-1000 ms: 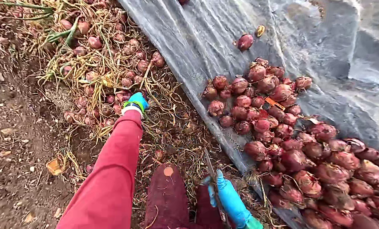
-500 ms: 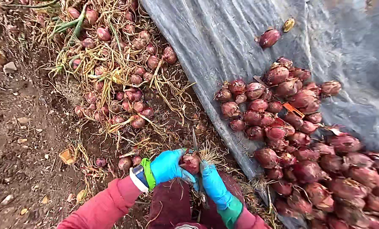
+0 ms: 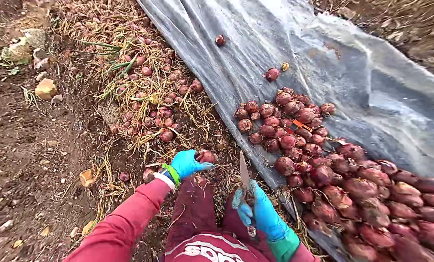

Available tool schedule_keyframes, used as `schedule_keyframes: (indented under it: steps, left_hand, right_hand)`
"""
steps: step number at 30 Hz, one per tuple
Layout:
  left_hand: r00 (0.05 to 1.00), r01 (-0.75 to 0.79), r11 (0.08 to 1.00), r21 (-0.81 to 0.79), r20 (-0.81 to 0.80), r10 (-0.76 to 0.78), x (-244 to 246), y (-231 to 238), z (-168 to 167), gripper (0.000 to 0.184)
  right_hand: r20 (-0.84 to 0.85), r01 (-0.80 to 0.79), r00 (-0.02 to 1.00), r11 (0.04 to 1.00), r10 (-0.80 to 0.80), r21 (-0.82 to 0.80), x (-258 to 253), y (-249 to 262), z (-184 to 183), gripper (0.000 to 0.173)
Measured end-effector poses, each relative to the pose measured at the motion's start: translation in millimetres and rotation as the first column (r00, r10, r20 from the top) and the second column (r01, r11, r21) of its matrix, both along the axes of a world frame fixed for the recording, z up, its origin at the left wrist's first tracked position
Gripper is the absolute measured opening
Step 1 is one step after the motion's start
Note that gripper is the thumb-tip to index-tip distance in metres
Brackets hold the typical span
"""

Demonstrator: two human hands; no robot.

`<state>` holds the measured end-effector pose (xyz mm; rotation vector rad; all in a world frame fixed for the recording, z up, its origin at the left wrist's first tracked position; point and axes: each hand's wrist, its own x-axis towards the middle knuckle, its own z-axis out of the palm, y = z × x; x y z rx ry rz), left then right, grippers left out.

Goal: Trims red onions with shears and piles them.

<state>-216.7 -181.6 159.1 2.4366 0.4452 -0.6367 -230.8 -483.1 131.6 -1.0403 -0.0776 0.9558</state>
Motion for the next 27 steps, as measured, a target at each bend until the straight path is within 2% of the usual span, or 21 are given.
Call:
schedule_keyframes:
  steps: [1, 2, 3, 5, 7, 8, 9, 10, 12, 14, 15, 17, 19, 21, 23, 24, 27]
  left_hand:
    - [0.988, -0.133, 0.989, -0.064, 0.07, 0.137, -8, 4, 1, 0.067]
    - [0.975, -0.179, 0.979, -0.1, 0.116, 0.19, -11, -1, 11, 0.061]
    - [0.982, -0.129, 0.989, -0.077, 0.13, 0.138, -13, -14, 27, 0.052]
    - [0.985, 0.174, 0.985, 0.009, -0.01, -0.174, -24, -58, 53, 0.04]
    - [0.88, 0.453, 0.89, -0.04, -0.14, -0.454, -25, -89, 63, 0.039]
    - [0.859, 0.49, 0.87, -0.059, -0.139, -0.493, -21, -92, 63, 0.039]
    - [0.882, 0.458, 0.888, -0.027, -0.11, -0.458, -10, -82, 59, 0.037]
    - [0.929, 0.362, 0.932, 0.025, -0.086, -0.359, 10, -62, 52, 0.036]
    - [0.996, 0.071, 0.99, 0.118, -0.061, -0.064, 50, 2, 27, 0.042]
    - [0.991, -0.097, 0.959, 0.265, -0.062, 0.117, 84, 73, -7, 0.046]
    - [0.985, -0.121, 0.933, 0.338, -0.072, 0.154, 102, 107, -27, 0.045]
    - [0.974, -0.083, 0.901, 0.426, -0.155, 0.163, 124, 162, -72, 0.036]
    - [0.95, -0.005, 0.897, 0.443, -0.278, 0.143, 124, 194, -120, 0.035]
    - [0.913, 0.0, 0.877, 0.48, -0.359, 0.197, 109, 205, -153, 0.04]
    - [0.873, -0.044, 0.864, 0.502, -0.401, 0.277, 85, 211, -164, 0.033]
    - [0.853, -0.02, 0.875, 0.484, -0.448, 0.267, 74, 218, -164, 0.032]
    - [0.809, 0.074, 0.939, 0.336, -0.57, 0.14, 43, 238, -161, 0.045]
  right_hand:
    - [0.053, 0.009, 0.999, 0.994, -0.003, -0.113, -4, -4, 2, 0.082]
    - [0.109, -0.013, 0.993, 0.966, 0.042, -0.257, -4, -4, -1, 0.083]
    - [0.144, -0.085, 0.978, 0.917, 0.152, -0.391, -1, -2, -5, 0.086]
    - [0.176, -0.239, 0.907, 0.811, 0.384, -0.533, 2, -1, -7, 0.089]
    - [0.24, -0.241, 0.866, 0.787, 0.439, -0.568, 13, 7, 9, 0.085]
    - [0.276, -0.183, 0.876, 0.803, 0.395, -0.567, 18, 8, 14, 0.082]
    - [0.318, -0.087, 0.898, 0.831, 0.304, -0.55, 26, 7, 18, 0.083]
    - [0.367, 0.043, 0.913, 0.853, 0.178, -0.52, 40, 7, 20, 0.084]
    - [0.437, 0.292, 0.897, 0.837, -0.071, -0.463, 70, 6, 10, 0.087]
    - [0.416, 0.365, 0.896, 0.788, -0.153, -0.496, 94, 8, -11, 0.086]
    - [0.368, 0.34, 0.918, 0.77, -0.148, -0.539, 99, 12, -25, 0.086]
    - [0.204, 0.181, 0.977, 0.75, -0.063, -0.637, 91, 22, -50, 0.089]
    - [0.042, 0.022, 0.999, 0.754, 0.007, -0.656, 77, 37, -71, 0.088]
    - [-0.054, -0.046, 0.998, 0.771, 0.015, -0.635, 66, 52, -88, 0.086]
    - [-0.119, -0.074, 0.993, 0.773, -0.003, -0.631, 58, 62, -97, 0.086]
    - [-0.151, -0.094, 0.988, 0.763, -0.005, -0.64, 56, 68, -99, 0.086]
    - [-0.244, -0.172, 0.97, 0.748, 0.014, -0.641, 52, 81, -111, 0.088]
